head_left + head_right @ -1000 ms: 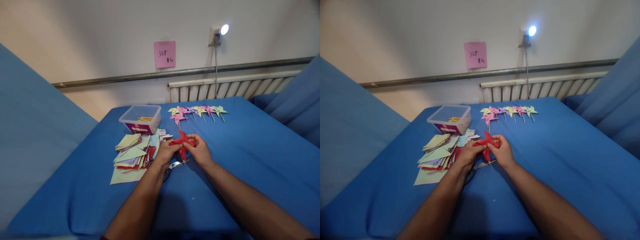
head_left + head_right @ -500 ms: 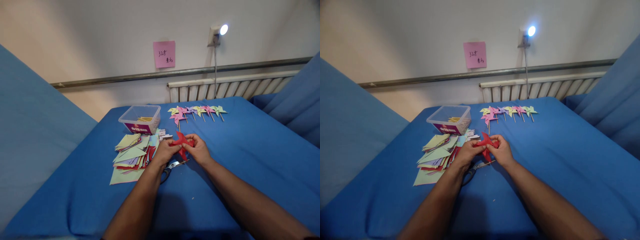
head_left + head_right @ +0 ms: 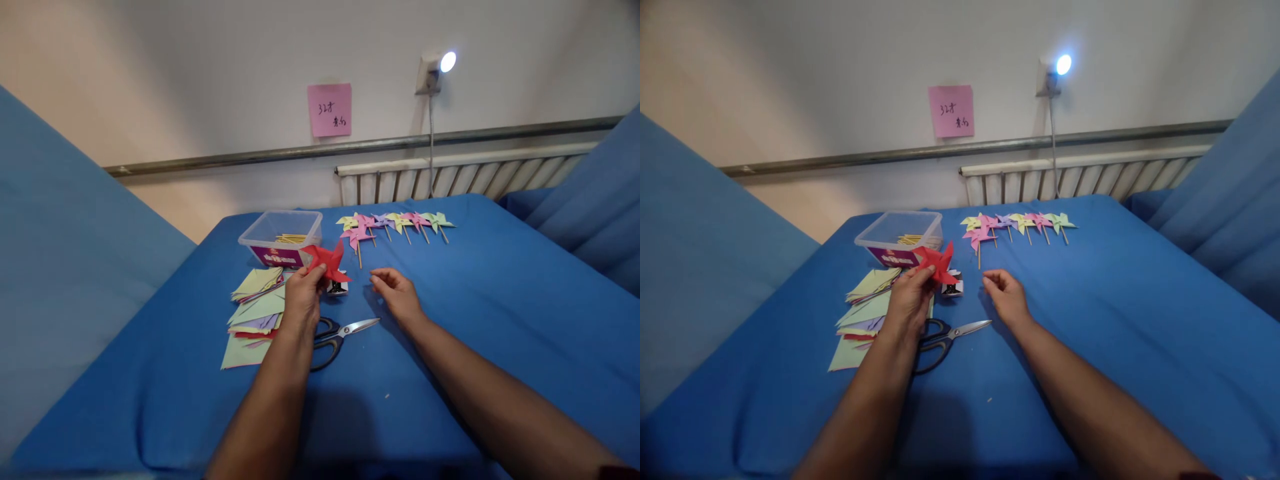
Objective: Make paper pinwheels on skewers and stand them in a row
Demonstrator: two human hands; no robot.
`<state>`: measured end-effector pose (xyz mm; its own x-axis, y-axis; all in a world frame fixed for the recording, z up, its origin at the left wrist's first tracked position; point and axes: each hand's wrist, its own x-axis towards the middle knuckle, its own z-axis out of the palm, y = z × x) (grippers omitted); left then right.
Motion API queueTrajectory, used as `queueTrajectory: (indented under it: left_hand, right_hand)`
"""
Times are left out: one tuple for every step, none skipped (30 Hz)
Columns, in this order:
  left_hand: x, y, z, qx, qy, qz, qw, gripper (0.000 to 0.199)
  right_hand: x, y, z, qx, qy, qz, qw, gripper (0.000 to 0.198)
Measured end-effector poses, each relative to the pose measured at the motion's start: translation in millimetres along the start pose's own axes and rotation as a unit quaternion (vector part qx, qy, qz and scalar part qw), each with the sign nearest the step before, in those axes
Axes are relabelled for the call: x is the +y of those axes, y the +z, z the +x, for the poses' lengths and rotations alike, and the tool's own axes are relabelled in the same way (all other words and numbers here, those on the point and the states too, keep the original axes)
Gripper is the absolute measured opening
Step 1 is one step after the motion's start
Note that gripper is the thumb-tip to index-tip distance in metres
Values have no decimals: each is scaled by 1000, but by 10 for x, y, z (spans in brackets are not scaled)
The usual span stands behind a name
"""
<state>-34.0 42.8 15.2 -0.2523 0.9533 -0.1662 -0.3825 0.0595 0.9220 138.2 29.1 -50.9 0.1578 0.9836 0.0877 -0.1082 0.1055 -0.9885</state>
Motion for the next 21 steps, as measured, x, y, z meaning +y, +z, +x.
queueTrajectory:
  left_hand:
    - [13, -3, 6, 12, -2, -16, 1000, 23]
    - [21, -2, 8, 20, -3, -29, 999, 23]
    - [24, 0, 7, 28, -3, -39, 999, 23]
    - [22, 3, 5, 33, -3, -45, 998, 22]
    - [18, 6, 3, 37, -3, -48, 998, 21]
    - [12, 8, 2, 38, -4, -51, 998, 21]
    - [4, 9, 2, 36, -6, -53, 998, 21]
    - [-3, 9, 4, 31, -7, -54, 998, 22]
    - [-10, 8, 8, 26, -7, -55, 998, 22]
    - [-16, 6, 12, 22, -7, -56, 998, 23]
    - [-22, 3, 17, 20, -7, -56, 998, 23]
    - [-27, 0, 22, 20, -8, -55, 998, 24]
    - [-30, -2, 25, 22, -10, -55, 998, 24]
    - [-32, -4, 27, 24, -13, -56, 998, 25]
    - [-33, -5, 27, 26, -15, -57, 998, 25]
    - [-32, -5, 24, 26, -17, -58, 998, 25]
    - [-30, -5, 19, 25, -20, -60, 998, 25]
    - [-27, -3, 13, 24, -22, -60, 998, 25]
    - [-24, 0, 7, 23, -23, -60, 998, 25]
    - [-20, 2, 0, 23, -24, -59, 998, 25]
    - [-16, 5, -4, 23, -25, -58, 998, 25]
  right_hand:
    - [46, 8, 3, -13, -14, -32, 999, 28]
    - [85, 24, -1, -29, -35, -70, 997, 25]
    - [114, 51, -11, -46, -59, -110, 991, 22]
    - [130, 88, -24, -62, -85, -151, 983, 20]
    - [133, 135, -37, -76, -109, -192, 972, 19]
    - [123, 192, -49, -87, -128, -231, 960, 18]
    - [103, 256, -56, -96, -139, -269, 948, 20]
    - [74, 324, -56, -100, -142, -306, 936, 21]
    - [41, 393, -50, -102, -139, -345, 923, 23]
    - [6, 459, -39, -107, -130, -386, 907, 24]
    - [-28, 518, -22, -112, -118, -428, 889, 24]
    - [-59, 569, -2, -120, -106, -465, 871, 23]
    - [-86, 610, 18, -130, -94, -495, 854, 23]
    - [-107, 640, 39, -141, -82, -518, 840, 23]
    - [-123, 661, 59, -151, -72, -535, 828, 23]
    - [-135, 674, 78, -159, -63, -546, 820, 23]
    - [-144, 681, 96, -166, -56, -554, 814, 24]
    - [-150, 684, 113, -170, -51, -560, 809, 24]
    - [-154, 685, 131, -170, -48, -565, 806, 24]
    - [-158, 687, 148, -169, -49, -568, 804, 24]
    - [-160, 689, 167, -168, -50, -569, 803, 23]
